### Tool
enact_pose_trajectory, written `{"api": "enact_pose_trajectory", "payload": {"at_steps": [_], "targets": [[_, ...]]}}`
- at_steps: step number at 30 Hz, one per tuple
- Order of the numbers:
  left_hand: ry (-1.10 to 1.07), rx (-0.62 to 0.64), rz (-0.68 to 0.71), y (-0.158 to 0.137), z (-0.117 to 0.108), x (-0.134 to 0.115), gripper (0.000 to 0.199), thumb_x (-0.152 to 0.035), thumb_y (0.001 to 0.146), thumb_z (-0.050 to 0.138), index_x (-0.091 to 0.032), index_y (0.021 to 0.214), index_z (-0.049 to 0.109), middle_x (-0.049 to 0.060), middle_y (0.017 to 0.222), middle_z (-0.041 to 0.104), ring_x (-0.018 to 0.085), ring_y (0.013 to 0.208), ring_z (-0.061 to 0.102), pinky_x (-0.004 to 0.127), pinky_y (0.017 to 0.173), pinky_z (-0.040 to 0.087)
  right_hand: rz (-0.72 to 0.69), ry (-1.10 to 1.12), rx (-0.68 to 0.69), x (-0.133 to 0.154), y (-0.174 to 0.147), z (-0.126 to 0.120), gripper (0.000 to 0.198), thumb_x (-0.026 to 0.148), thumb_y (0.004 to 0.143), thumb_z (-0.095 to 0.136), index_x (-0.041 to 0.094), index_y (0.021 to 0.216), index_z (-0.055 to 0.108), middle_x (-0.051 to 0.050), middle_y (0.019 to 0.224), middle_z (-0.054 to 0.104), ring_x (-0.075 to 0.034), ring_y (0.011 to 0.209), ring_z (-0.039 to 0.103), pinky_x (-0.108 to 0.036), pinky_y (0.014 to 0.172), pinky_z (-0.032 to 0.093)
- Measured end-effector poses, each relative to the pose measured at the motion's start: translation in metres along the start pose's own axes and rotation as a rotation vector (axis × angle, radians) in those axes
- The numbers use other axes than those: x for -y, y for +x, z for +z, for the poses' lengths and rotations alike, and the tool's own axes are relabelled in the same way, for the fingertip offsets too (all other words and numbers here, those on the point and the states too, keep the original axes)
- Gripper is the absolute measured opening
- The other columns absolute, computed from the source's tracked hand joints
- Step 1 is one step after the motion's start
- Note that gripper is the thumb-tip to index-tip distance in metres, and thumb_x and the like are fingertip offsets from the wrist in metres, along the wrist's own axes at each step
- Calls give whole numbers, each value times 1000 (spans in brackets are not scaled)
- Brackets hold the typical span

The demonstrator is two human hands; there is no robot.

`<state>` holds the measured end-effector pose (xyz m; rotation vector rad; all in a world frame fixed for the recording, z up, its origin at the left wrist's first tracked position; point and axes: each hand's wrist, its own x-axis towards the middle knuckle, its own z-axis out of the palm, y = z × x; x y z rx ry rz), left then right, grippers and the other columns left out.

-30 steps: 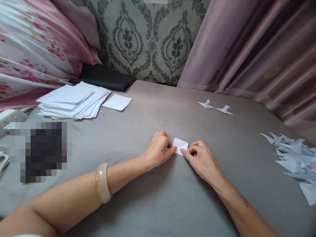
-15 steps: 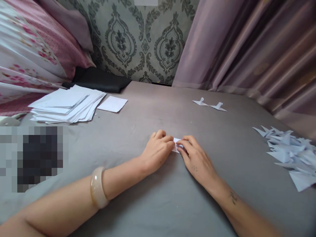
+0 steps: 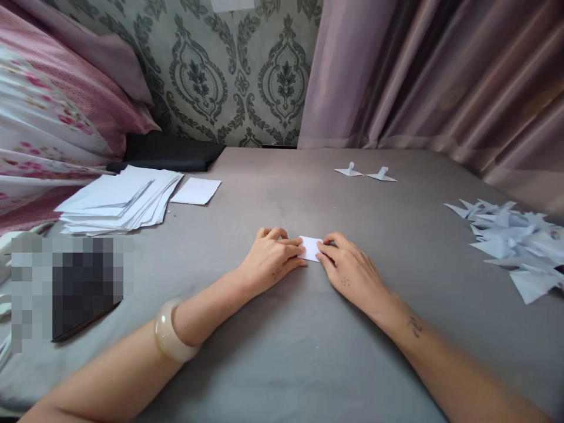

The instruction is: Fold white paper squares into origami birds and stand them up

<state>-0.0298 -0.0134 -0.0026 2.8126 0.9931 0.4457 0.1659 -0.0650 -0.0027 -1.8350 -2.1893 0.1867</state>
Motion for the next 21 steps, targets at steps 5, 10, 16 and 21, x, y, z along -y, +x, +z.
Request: {"api": "enact_pose_trajectory", "payload": {"at_steps": [5, 10, 16, 21], "targets": [[78, -30, 142, 4, 4, 3, 34, -33, 99, 35, -19, 99, 67, 5, 113, 69, 21, 102, 54, 40, 87, 27, 60, 187, -5, -9, 5, -4, 23, 24, 87, 49, 22, 95, 70, -5, 106, 62, -16, 76, 60, -32, 72, 45], [-90, -84, 39, 9, 4, 7, 33, -28, 98, 36, -15, 94, 66, 8, 91, 71, 21, 95, 58, 38, 86, 31, 190, 554, -25, -17, 15, -10, 39, 11, 70, 54, 22, 105, 66, -6, 111, 63, -18, 95, 60, -32, 82, 46], [-878, -98, -457, 13, -3, 2, 39, -45, 90, 47, -13, 83, 69, 4, 75, 68, 14, 65, 56, 24, 61, 36, 360, 1228, 138, -14, 18, -18, 33, 37, 77, 63, 20, 105, 65, -9, 113, 66, -22, 103, 60, -33, 82, 48], [-1175, -100, -541, 12, -2, -8, 34, -44, 83, 59, -13, 74, 70, 5, 78, 70, 14, 71, 59, 24, 70, 40, 374, 1309, 151, -9, 13, -15, 35, 44, 67, 75, 16, 88, 70, -6, 85, 68, -15, 75, 60, -29, 65, 44]]}}
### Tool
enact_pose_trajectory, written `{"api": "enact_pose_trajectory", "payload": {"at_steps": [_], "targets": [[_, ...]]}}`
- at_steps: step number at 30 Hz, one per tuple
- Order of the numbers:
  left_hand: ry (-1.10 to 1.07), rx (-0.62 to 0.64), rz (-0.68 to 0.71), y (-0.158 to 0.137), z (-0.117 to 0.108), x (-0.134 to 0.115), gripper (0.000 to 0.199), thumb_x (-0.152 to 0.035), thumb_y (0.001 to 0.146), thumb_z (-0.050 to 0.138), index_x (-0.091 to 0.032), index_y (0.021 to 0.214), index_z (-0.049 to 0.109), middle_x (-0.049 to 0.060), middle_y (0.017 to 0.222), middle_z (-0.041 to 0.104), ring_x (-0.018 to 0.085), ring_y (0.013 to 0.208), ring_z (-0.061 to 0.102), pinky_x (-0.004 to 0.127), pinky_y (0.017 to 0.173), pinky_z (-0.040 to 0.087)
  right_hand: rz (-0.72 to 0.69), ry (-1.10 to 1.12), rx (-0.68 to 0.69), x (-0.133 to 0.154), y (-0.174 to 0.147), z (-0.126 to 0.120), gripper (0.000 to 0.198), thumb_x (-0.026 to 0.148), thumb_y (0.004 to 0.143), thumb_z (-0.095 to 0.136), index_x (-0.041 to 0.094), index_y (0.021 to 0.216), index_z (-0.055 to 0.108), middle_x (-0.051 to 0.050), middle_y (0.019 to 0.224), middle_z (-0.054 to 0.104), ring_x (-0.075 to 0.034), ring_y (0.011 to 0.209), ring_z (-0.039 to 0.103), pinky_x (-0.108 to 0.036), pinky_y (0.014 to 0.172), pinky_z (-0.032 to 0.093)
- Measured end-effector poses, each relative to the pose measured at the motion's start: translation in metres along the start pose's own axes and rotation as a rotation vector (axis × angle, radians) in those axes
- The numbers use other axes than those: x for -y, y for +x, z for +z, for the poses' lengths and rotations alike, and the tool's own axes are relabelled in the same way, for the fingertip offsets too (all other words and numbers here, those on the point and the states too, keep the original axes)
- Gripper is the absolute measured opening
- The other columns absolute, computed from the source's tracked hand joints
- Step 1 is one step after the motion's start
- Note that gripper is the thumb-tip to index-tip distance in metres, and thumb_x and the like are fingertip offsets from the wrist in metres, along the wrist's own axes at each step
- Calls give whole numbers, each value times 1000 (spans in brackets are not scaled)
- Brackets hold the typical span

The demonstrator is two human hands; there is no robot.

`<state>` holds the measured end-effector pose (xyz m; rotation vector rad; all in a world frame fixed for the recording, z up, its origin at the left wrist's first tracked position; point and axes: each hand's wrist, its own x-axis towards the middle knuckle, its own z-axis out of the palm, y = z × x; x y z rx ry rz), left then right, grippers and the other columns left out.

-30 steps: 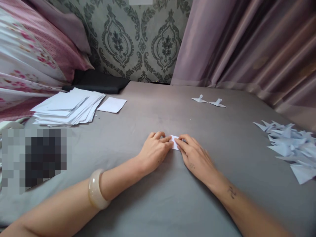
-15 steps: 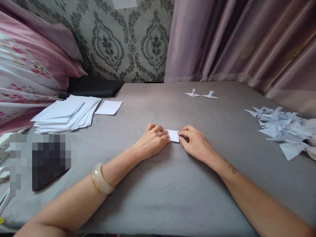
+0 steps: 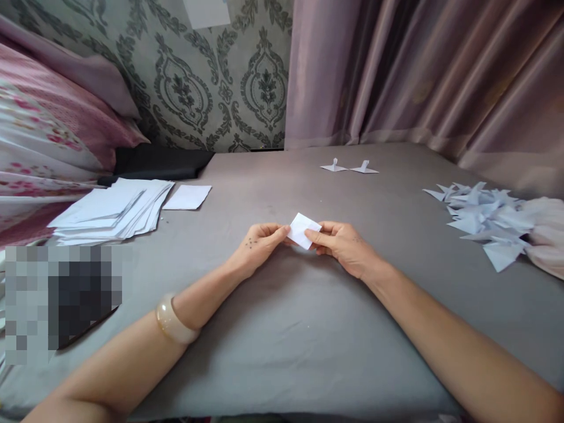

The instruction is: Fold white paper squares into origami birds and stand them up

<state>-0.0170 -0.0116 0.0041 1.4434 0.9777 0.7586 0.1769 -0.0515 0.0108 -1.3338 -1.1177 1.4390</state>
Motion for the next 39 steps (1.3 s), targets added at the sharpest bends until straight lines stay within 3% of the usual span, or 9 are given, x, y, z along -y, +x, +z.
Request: {"api": "enact_pose_trajectory", "payload": {"at_steps": [5, 10, 17, 21, 28, 35, 37, 39], "targets": [[-11, 139, -27, -4, -2, -3, 46, -51, 88, 48, -14, 76, 74, 7, 82, 72, 18, 81, 60, 28, 78, 40, 35, 44, 26, 1, -2, 1, 29, 40, 65, 77, 16, 81, 70, -3, 76, 66, -11, 67, 55, -26, 61, 40], [-9, 180, -106, -6, -4, -5, 34, -48, 79, 64, -16, 76, 74, 6, 84, 73, 17, 80, 60, 28, 79, 40, 40, 58, 41, 4, -4, 0, 27, 39, 65, 78, 16, 78, 69, -1, 70, 62, -10, 65, 53, -26, 62, 40], [-171, 224, -58, -2, -4, 1, 29, -41, 83, 63, -15, 81, 75, 7, 87, 73, 18, 88, 63, 30, 89, 42, 12, 10, 135, 3, -7, 1, 37, 43, 70, 74, 17, 97, 70, -7, 93, 69, -16, 84, 59, -28, 70, 43], [-230, 257, -30, -2, -3, 2, 28, -39, 86, 60, -15, 85, 75, 8, 89, 74, 19, 89, 65, 33, 94, 43, 12, -12, 128, 2, -8, 5, 38, 44, 71, 73, 16, 97, 71, -8, 92, 71, -17, 85, 61, -28, 69, 43], [-195, 211, -55, -2, -2, 2, 30, -42, 83, 61, -16, 81, 75, 9, 87, 74, 21, 91, 65, 34, 92, 44, -28, -33, 83, 1, -5, 3, 35, 42, 68, 75, 16, 91, 72, -6, 88, 71, -15, 77, 60, -28, 70, 44], [-209, 122, -94, -1, -5, -1, 20, -36, 70, 76, -17, 77, 72, 4, 81, 72, 15, 74, 63, 28, 74, 47, -25, -80, 98, 5, -6, -2, 21, 33, 69, 73, 18, 84, 70, 0, 75, 66, -12, 70, 56, -27, 71, 42], [-135, 98, -62, -1, -4, -2, 21, -38, 72, 74, -17, 77, 72, 4, 80, 72, 15, 73, 63, 28, 73, 47, -58, -134, 121, 6, -6, -1, 23, 32, 72, 71, 19, 90, 69, -1, 81, 67, -14, 76, 59, -29, 74, 43], [49, 25, 43, -2, -3, -2, 22, -39, 76, 70, -18, 79, 72, 4, 80, 71, 15, 72, 61, 28, 71, 46, -164, -255, 61, 6, -4, -1, 29, 31, 71, 71, 22, 99, 67, -2, 91, 67, -16, 83, 59, -30, 76, 44]]}}
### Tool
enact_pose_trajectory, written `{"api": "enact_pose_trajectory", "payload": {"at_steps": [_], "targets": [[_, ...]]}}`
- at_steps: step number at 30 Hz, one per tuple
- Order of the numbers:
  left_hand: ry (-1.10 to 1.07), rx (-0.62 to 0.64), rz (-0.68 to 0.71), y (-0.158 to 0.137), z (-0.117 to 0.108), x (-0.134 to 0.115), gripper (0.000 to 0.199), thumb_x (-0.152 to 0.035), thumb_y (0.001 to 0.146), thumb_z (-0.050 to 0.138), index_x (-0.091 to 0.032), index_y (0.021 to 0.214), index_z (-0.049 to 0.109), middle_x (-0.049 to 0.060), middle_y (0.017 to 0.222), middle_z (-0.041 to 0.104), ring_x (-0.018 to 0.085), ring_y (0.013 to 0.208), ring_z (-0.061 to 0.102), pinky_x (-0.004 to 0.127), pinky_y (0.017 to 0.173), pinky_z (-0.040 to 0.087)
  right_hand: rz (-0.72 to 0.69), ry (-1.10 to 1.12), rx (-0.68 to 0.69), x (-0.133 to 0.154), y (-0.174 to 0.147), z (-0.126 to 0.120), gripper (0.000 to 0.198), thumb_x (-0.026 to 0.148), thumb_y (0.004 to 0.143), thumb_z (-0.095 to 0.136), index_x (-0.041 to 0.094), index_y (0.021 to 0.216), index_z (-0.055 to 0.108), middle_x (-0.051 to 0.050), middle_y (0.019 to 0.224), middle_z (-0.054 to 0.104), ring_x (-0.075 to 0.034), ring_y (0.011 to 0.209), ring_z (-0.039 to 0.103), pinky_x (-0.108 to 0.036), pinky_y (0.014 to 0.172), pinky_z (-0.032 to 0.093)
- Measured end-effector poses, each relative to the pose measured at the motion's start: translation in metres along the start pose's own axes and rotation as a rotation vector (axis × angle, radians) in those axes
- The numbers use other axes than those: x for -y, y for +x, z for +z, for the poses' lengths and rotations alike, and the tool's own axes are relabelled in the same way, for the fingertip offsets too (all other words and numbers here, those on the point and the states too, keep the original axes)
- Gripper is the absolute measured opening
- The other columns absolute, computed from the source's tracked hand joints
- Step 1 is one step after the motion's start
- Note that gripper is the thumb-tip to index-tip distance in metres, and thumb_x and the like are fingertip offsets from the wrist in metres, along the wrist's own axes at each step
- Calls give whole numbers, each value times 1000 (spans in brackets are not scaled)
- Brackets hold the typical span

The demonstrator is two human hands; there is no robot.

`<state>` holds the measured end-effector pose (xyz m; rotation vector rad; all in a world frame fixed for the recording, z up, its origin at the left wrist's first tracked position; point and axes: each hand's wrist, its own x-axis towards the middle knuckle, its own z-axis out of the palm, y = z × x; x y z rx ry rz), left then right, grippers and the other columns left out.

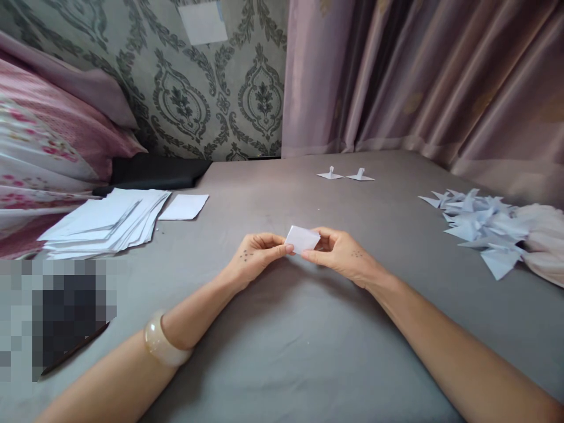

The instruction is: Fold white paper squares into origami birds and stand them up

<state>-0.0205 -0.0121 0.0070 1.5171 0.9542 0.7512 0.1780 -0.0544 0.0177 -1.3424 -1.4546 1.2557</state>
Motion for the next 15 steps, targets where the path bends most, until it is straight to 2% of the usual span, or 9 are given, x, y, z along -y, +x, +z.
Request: {"api": "enact_pose_trajectory", "payload": {"at_steps": [2, 5, 8, 11, 13, 15], "targets": [[273, -100, 192, 0, 0, 2, 19, -37, 81, 65, -19, 82, 72, 4, 80, 70, 16, 75, 59, 28, 71, 45, -163, -194, -134, -3, 2, 1, 29, 28, 71, 72, 24, 99, 67, -2, 96, 65, -16, 86, 59, -30, 77, 44], [689, -174, 546, 3, -4, 7, 19, -31, 90, 55, -21, 90, 71, 5, 87, 72, 18, 83, 58, 31, 76, 42, -443, -528, -270, -9, 6, 1, 12, 22, 81, 62, 25, 89, 69, -3, 94, 63, -16, 86, 56, -30, 79, 43], [1033, -155, 770, 7, -8, 11, 23, -22, 95, 45, -20, 99, 67, 5, 101, 72, 20, 92, 57, 34, 76, 38, -605, -908, -289, -15, 10, 2, 25, 13, 88, 46, 22, 90, 69, -6, 90, 63, -18, 85, 54, -33, 78, 39], [1256, -95, 790, 10, -10, 12, 26, -18, 96, 40, -18, 96, 66, 7, 107, 69, 21, 96, 55, 35, 76, 35, -636, -1194, -218, -17, 12, 3, 31, 9, 90, 40, 20, 90, 69, -8, 92, 64, -20, 83, 51, -34, 75, 36], [1322, -17, 743, 10, -10, 12, 27, -18, 96, 39, -17, 93, 66, 9, 104, 68, 21, 94, 54, 35, 76, 35, -599, -1249, -140, -18, 10, 5, 31, 9, 91, 39, 19, 90, 68, -9, 92, 63, -20, 82, 51, -34, 73, 37], [1324, 46, 695, 8, -10, 13, 29, -20, 96, 38, -16, 94, 67, 9, 100, 66, 21, 91, 54, 35, 74, 35, -530, -1207, -77, -21, 7, 6, 29, 12, 93, 40, 19, 94, 68, -8, 91, 62, -19, 82, 51, -32, 71, 38]]}}
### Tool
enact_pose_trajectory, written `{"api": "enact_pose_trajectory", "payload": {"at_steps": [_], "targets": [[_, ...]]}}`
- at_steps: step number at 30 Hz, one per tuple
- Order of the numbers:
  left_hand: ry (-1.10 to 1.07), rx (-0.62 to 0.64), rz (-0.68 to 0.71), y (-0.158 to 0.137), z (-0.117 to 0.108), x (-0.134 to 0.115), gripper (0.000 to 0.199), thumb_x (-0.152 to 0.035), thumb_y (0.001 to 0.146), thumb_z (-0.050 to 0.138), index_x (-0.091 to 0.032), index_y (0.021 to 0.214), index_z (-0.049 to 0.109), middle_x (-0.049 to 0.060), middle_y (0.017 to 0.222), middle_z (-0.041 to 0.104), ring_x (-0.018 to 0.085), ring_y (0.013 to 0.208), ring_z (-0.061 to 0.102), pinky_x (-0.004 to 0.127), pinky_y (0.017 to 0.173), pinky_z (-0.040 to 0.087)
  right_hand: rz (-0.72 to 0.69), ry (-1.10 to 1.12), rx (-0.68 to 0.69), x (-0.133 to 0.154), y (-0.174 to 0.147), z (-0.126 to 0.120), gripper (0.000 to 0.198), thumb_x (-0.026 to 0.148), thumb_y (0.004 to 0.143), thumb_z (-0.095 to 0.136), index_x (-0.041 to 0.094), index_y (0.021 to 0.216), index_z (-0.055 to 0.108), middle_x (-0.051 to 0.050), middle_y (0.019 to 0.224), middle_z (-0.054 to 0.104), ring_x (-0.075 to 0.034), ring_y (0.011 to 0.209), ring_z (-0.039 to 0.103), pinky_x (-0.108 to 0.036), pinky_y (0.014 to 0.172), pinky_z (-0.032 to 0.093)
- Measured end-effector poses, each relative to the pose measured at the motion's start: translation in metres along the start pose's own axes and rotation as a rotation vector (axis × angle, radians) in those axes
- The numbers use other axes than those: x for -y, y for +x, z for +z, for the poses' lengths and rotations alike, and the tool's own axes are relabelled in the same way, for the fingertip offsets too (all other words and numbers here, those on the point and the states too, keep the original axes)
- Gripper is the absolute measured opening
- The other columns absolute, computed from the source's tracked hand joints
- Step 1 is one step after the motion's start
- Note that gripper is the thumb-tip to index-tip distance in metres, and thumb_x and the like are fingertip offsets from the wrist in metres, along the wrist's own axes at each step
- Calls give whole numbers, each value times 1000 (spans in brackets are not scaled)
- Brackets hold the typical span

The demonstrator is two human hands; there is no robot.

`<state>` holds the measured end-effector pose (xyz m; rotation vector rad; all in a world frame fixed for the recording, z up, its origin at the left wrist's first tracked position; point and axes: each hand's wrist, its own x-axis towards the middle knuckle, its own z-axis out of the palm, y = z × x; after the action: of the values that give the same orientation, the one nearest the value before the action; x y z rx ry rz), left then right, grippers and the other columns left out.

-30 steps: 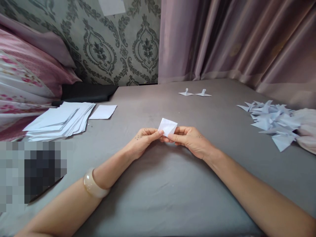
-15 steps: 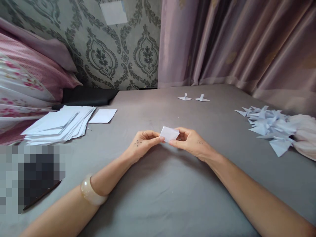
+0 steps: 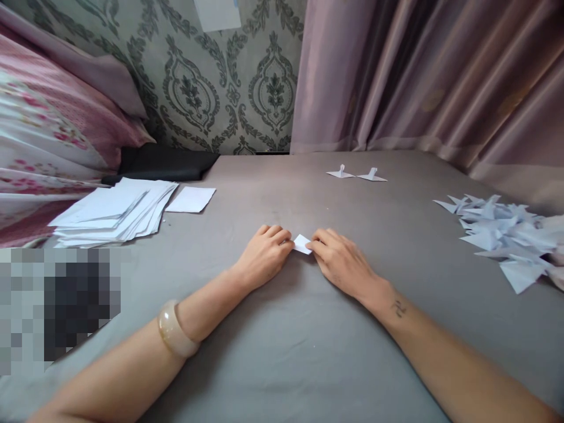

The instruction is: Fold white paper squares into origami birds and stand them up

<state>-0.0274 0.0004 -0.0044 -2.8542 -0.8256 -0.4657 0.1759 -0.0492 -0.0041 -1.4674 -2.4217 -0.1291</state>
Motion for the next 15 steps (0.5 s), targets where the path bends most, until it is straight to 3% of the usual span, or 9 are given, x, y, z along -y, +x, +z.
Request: {"api": "enact_pose_trajectory", "payload": {"at_steps": [4, 8, 15], "targets": [[-96, 9, -58, -4, 1, -3, 30, -28, 96, 40, -17, 99, 67, 10, 103, 64, 21, 93, 53, 35, 76, 37, 103, 161, 51, -1, -7, 2, 22, 25, 93, 46, 23, 100, 67, -6, 96, 62, -19, 86, 55, -32, 72, 41], [-259, -19, -172, -5, 4, -6, 26, -32, 94, 46, -18, 94, 68, 8, 102, 63, 21, 92, 52, 35, 78, 40, 234, 323, 60, -5, -6, 2, 18, 30, 91, 51, 25, 95, 68, -4, 101, 63, -19, 92, 57, -32, 73, 42], [-547, -30, -471, 0, 5, -10, 23, -33, 89, 53, -19, 84, 71, 7, 89, 64, 20, 86, 56, 35, 79, 46, 470, 605, 51, -8, 2, 2, 21, 37, 88, 53, 25, 81, 69, -3, 106, 62, -15, 77, 58, -32, 73, 44]]}}
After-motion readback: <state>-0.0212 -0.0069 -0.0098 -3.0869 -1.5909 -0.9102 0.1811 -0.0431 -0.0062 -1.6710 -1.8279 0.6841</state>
